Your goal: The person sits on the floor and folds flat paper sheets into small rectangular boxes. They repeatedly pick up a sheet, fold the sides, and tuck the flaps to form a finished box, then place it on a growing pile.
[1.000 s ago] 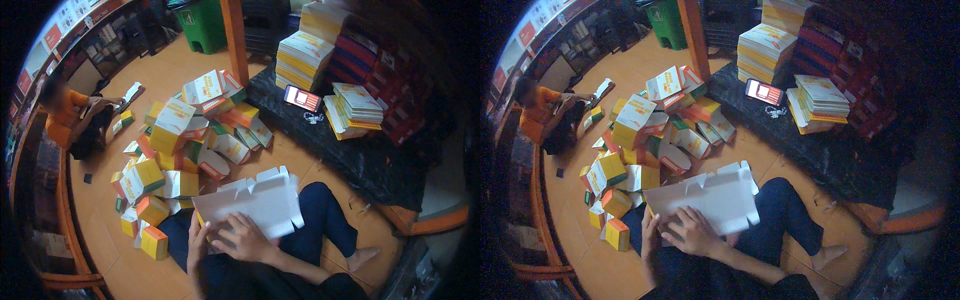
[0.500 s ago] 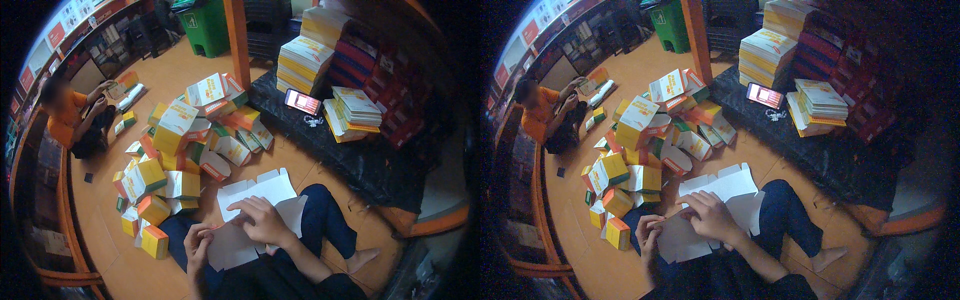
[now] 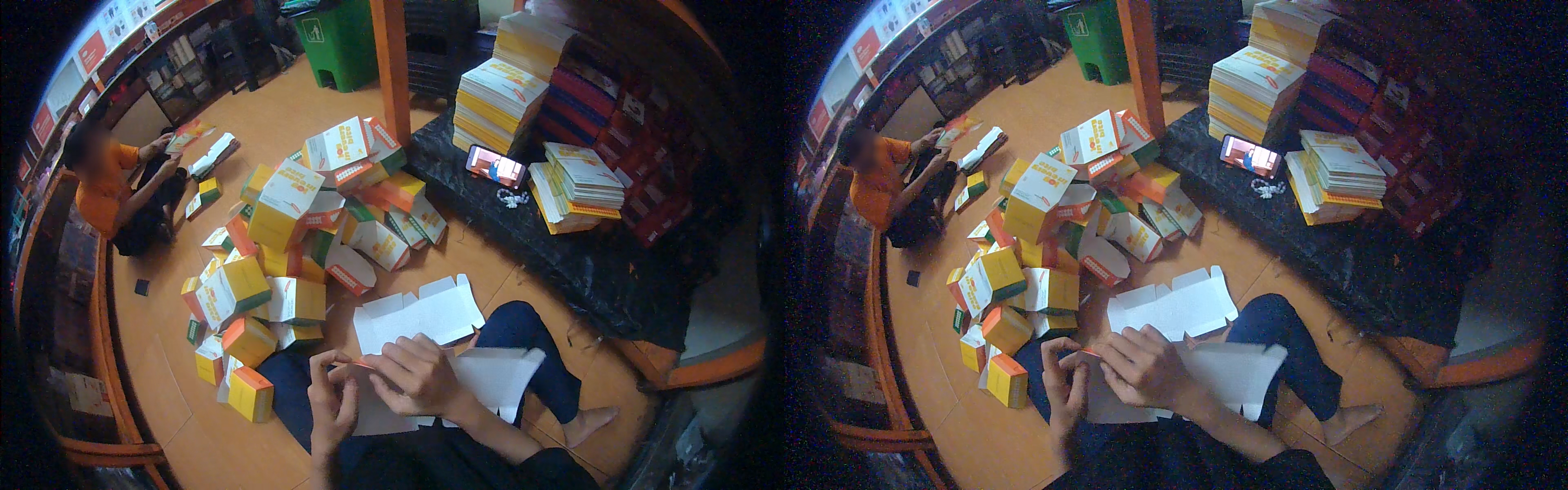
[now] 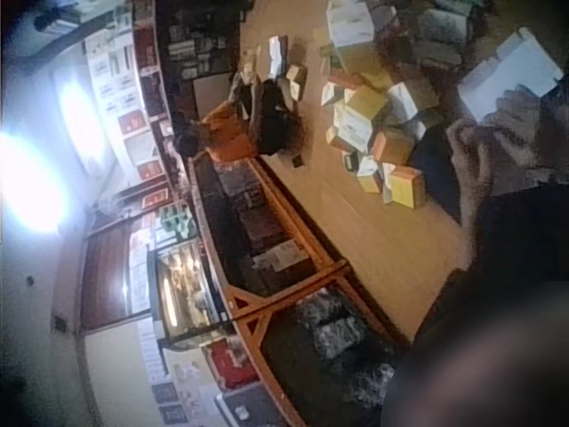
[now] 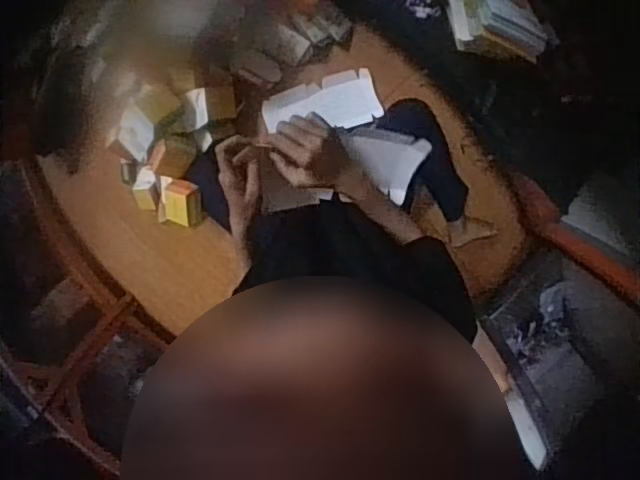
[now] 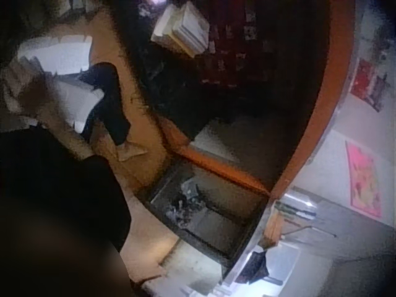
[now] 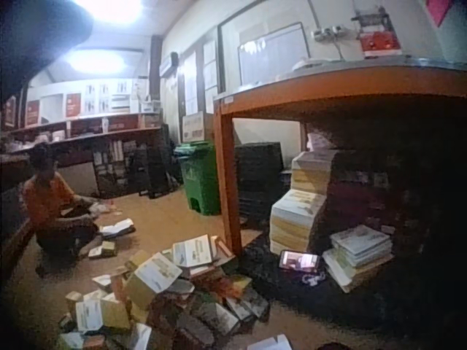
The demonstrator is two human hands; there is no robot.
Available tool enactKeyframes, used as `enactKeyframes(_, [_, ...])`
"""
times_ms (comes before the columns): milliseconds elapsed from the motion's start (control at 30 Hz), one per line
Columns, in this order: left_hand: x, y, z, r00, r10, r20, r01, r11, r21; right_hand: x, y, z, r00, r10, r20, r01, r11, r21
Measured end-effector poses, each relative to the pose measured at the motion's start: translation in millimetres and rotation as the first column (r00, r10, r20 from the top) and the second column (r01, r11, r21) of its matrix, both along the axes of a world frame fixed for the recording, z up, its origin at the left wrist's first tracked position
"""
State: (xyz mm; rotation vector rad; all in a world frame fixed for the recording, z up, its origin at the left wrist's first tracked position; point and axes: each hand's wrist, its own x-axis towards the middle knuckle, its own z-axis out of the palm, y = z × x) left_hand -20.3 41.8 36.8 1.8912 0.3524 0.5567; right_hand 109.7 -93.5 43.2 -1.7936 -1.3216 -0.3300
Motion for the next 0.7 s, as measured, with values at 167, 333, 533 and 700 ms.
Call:
enactKeyframes(167, [10.1,-18.8,19.2,0.986,0.159,-0.046,-0.141,0.952,0.271,1.9,-3.2,0.6,0.978,-0.186,0.092,0.181,0.981,0.066])
enactKeyframes(333, [17.5,-48.0,32.4,0.936,0.220,0.274,-0.346,0.721,0.600,2.0,-17.1,9.9,0.893,-0.448,0.047,0.425,0.872,0.243])
enactKeyframes(533, [29.5,-61.7,22.7,0.909,0.279,0.309,-0.165,0.922,-0.350,-22.4,-14.2,8.2,0.979,-0.203,-0.005,0.194,0.929,0.315])
enactKeyframes(700, [21.8,-37.9,15.9,0.861,0.339,0.378,-0.153,0.883,-0.444,-17.8,-9.6,10.0,0.995,-0.049,-0.090,0.073,0.957,0.281])
